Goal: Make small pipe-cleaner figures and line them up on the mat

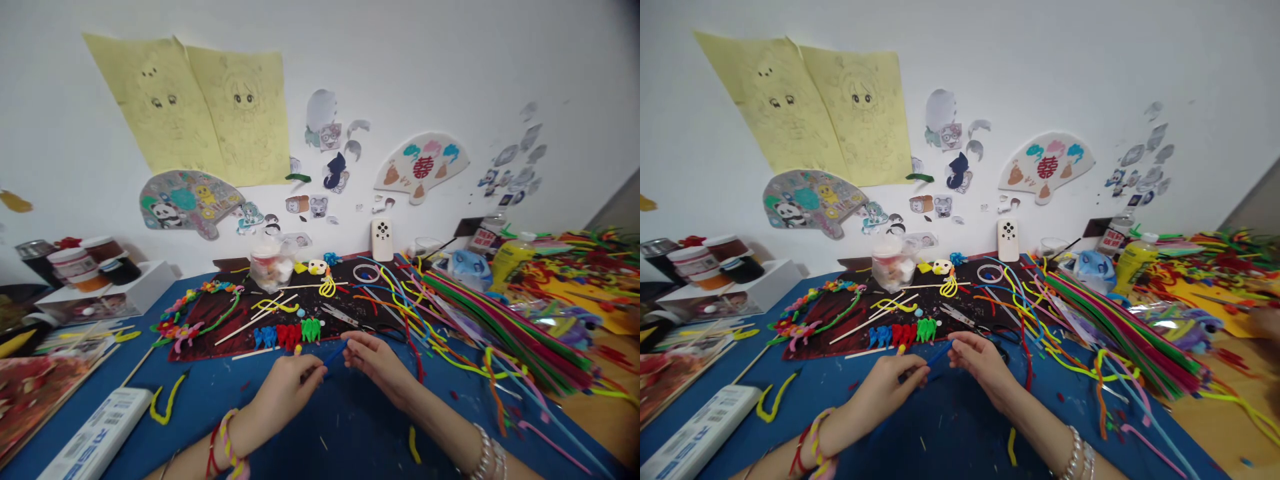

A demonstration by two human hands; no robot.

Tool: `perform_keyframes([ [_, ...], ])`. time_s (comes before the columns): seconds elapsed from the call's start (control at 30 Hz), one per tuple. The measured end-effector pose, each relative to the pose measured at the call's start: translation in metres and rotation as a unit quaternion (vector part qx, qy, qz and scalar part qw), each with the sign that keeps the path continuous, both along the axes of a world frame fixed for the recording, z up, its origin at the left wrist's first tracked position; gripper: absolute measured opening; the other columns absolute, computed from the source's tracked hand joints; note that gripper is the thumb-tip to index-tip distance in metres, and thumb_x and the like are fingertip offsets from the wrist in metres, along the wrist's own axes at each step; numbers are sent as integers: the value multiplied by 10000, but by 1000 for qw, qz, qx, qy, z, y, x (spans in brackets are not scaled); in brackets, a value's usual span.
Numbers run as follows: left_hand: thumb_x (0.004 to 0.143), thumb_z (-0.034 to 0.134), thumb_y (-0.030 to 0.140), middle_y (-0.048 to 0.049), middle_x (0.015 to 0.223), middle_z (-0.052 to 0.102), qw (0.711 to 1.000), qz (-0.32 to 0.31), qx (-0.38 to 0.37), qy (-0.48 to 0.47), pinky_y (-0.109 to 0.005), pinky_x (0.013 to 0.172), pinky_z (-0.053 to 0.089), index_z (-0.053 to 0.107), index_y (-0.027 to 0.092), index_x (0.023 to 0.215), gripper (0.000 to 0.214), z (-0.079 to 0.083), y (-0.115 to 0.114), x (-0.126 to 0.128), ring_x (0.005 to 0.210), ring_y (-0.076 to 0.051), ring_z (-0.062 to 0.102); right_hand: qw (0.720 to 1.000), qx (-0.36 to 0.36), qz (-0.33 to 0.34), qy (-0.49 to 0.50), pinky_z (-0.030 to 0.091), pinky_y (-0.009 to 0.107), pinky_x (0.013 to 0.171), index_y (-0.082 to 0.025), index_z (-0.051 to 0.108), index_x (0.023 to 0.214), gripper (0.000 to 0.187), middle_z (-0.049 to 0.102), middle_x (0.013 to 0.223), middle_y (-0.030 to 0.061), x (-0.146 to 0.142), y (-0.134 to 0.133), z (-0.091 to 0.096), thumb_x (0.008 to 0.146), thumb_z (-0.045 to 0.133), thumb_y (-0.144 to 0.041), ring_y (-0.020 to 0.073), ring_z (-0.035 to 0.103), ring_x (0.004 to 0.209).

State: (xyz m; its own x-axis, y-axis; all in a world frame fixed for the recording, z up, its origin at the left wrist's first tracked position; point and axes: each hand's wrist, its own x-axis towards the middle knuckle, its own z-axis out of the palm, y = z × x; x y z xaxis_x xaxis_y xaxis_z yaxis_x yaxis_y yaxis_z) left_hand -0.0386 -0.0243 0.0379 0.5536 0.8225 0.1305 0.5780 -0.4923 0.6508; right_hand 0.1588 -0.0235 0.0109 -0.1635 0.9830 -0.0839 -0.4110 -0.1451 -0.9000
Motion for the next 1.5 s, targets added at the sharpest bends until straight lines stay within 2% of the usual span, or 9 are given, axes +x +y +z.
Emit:
perform_keyframes([
  [0.1,863,420,353,-39,696,668,990,-1,-117,-72,-227,595,465,603,139,784,293,3,0,2,623,-132,624,999,7,31,-11,448,276,707,-161,662,944,332,635,729,23,-1,-1,2,674,708,-349,123,577,687],
  [0.23,811,473,397,-28,632,638,947,-10,-278,-160,-252,569,494,546,121,755,291,2,1,4,572,-138,630,997,39,45,-47,434,273,677,-168,676,927,314,620,655,-1,-1,-2,2,677,698,-357,121,560,639],
  [0.3,790,491,418,-15,599,623,931,-10,-317,-182,-258,558,494,533,120,762,302,2,2,5,548,-137,628,995,56,42,-73,430,272,673,-173,674,939,310,629,657,-3,0,-2,1,685,690,-351,124,563,638],
  [0.73,834,450,382,-33,658,662,987,-1,-140,-73,-228,584,467,593,142,751,291,0,-2,2,603,-129,612,986,67,-35,-151,433,258,615,-161,685,689,232,630,596,8,-3,-2,0,677,682,-392,134,566,577],
  [0.83,822,470,401,-28,663,642,970,-21,-214,-113,-235,575,476,561,138,775,282,-6,-3,6,597,-131,619,985,63,-32,-157,429,252,599,-166,679,665,205,623,564,-2,-5,-4,4,671,688,-371,131,564,558],
  [0.93,811,472,444,-26,717,625,918,-45,-344,-191,-236,514,479,506,137,880,316,-12,-5,11,531,-120,618,986,60,-8,-153,432,258,598,-170,674,654,192,634,557,1,-7,-7,8,668,686,-361,137,570,553],
  [1.03,808,454,485,-23,687,614,881,-56,-410,-229,-203,421,435,480,133,903,365,-13,-6,14,448,-109,595,987,67,12,-148,434,257,589,-170,683,676,192,643,577,3,-8,-9,9,665,685,-362,134,564,549],
  [1.33,826,433,403,11,498,570,837,-63,-490,-234,-155,350,378,546,115,779,313,4,-10,9,352,-87,536,982,83,70,-153,431,250,612,-207,725,824,193,664,629,-5,0,-7,4,661,692,-305,120,566,565],
  [1.5,824,416,359,13,489,564,849,-67,-470,-231,-172,347,394,519,121,787,261,-7,-10,12,342,-101,537,979,97,59,-169,428,252,605,-192,728,785,164,651,624,4,-1,-8,2,690,672,-313,127,562,571],
])
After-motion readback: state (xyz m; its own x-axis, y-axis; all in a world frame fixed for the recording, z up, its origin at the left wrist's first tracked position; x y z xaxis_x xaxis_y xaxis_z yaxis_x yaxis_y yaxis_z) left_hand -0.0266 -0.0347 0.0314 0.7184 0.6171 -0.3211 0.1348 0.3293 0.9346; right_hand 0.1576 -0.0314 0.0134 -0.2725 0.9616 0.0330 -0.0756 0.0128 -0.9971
